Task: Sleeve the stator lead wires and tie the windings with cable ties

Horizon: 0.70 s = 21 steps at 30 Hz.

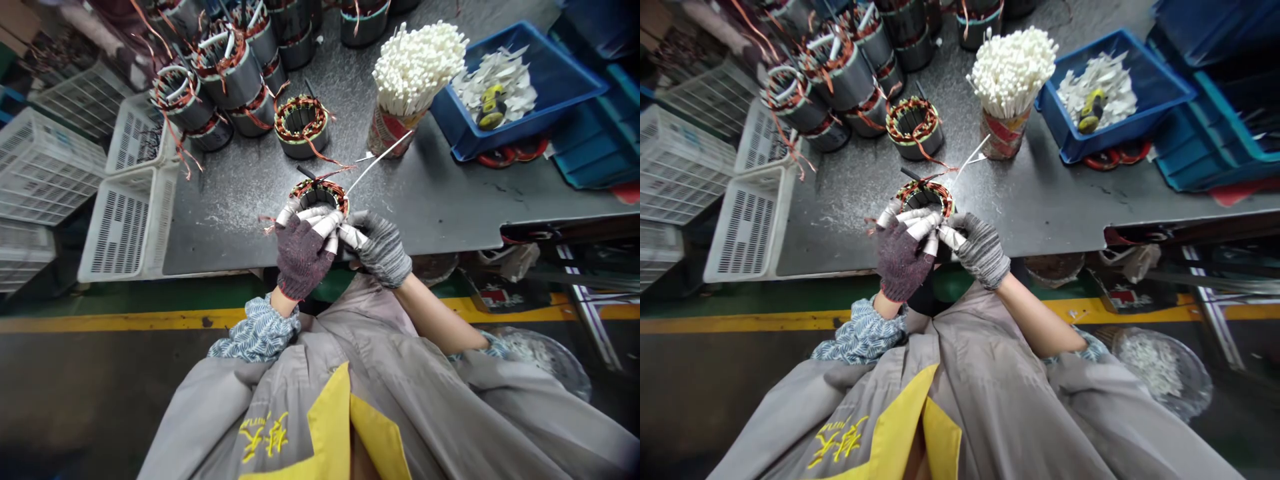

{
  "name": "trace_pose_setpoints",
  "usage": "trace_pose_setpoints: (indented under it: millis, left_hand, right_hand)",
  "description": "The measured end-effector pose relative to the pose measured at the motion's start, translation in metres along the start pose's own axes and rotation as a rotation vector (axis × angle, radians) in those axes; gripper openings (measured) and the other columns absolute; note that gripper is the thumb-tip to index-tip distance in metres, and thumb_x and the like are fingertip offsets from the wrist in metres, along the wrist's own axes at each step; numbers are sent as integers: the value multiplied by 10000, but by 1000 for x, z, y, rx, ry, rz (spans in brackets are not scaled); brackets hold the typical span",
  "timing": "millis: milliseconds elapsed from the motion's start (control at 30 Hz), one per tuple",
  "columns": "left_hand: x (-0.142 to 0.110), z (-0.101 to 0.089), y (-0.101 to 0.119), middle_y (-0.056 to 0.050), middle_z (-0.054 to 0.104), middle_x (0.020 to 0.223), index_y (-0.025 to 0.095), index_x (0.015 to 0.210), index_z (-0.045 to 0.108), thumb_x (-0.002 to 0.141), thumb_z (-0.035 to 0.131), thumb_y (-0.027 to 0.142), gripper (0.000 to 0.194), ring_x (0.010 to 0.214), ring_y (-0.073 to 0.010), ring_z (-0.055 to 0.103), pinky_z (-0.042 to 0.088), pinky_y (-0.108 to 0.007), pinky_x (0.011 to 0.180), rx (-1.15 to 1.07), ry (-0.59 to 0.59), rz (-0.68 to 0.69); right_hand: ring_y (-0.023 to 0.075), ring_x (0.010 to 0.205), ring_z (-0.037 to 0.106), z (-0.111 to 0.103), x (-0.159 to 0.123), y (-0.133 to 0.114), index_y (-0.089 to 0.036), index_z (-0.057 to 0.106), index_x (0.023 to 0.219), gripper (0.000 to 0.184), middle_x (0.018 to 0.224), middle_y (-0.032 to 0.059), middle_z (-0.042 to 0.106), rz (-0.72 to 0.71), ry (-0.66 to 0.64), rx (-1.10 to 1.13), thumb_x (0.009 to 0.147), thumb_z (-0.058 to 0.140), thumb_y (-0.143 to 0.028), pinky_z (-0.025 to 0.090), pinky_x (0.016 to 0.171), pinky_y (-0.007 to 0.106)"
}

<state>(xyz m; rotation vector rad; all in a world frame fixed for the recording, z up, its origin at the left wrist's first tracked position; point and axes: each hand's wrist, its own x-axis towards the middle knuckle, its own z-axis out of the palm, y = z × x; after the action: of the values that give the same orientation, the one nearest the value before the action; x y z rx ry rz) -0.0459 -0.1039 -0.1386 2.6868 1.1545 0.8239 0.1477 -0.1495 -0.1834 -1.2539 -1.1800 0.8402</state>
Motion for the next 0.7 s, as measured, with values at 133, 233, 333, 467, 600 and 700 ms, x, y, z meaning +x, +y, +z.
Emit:
trace_pose_setpoints:
  millis: [133, 233, 333, 467, 600, 700]
  left_hand:
    - [-2, -2, -5, -77, 900, 1370, 309, 1423, 830, 1148, 644, 277, 333, 1409, -307, 811, 409, -671, 1447, -31, -13, 54]
    - [-2, 1, -6, -77, 888, 1394, 308, 1396, 837, 1143, 642, 272, 322, 1446, -313, 789, 408, -668, 1439, -35, 15, 92]
    - [-1, 3, -4, -97, 859, 1469, 292, 1388, 838, 1116, 670, 282, 319, 1522, -339, 739, 445, -654, 1401, -16, 43, 50]
    - [2, 2, 0, -94, 847, 1491, 305, 1370, 840, 1106, 709, 272, 296, 1579, -351, 692, 470, -635, 1366, 8, 5, -26]
    - [1, 0, -1, -95, 836, 1516, 298, 1383, 823, 1133, 697, 268, 282, 1579, -334, 693, 462, -601, 1375, 8, 5, 1]
    - [-6, 1, -6, -106, 846, 1496, 280, 1404, 801, 1165, 665, 267, 276, 1541, -310, 728, 453, -578, 1395, 0, 46, 18]
  right_hand:
    - [300, 1018, 829, -12, 12, 5, -289, 894, 1070, 385, 1041, 89, 881, -185, -70, -223, 1059, 826, -667, 704, 990, 462]
    - [320, 999, 794, -15, 16, -5, -289, 885, 1003, 382, 978, 100, 842, -268, -121, -357, 1076, 797, -653, 672, 1014, 497]
    - [285, 823, 723, -14, 14, -26, -302, 794, 822, 406, 823, 72, 747, -321, -20, -295, 1098, 770, -599, 666, 925, 501]
    - [232, 703, 674, -29, 13, -50, -309, 669, 797, 461, 807, 34, 681, -397, 333, 46, 1126, 711, -629, 633, 676, 420]
    - [218, 727, 692, -44, 24, -51, -268, 757, 846, 499, 806, 49, 738, -328, -45, -127, 1091, 766, -702, 653, 726, 386]
    - [229, 846, 763, -38, 29, -43, -256, 816, 897, 530, 931, 65, 831, -220, -351, -134, 1063, 781, -758, 698, 872, 403]
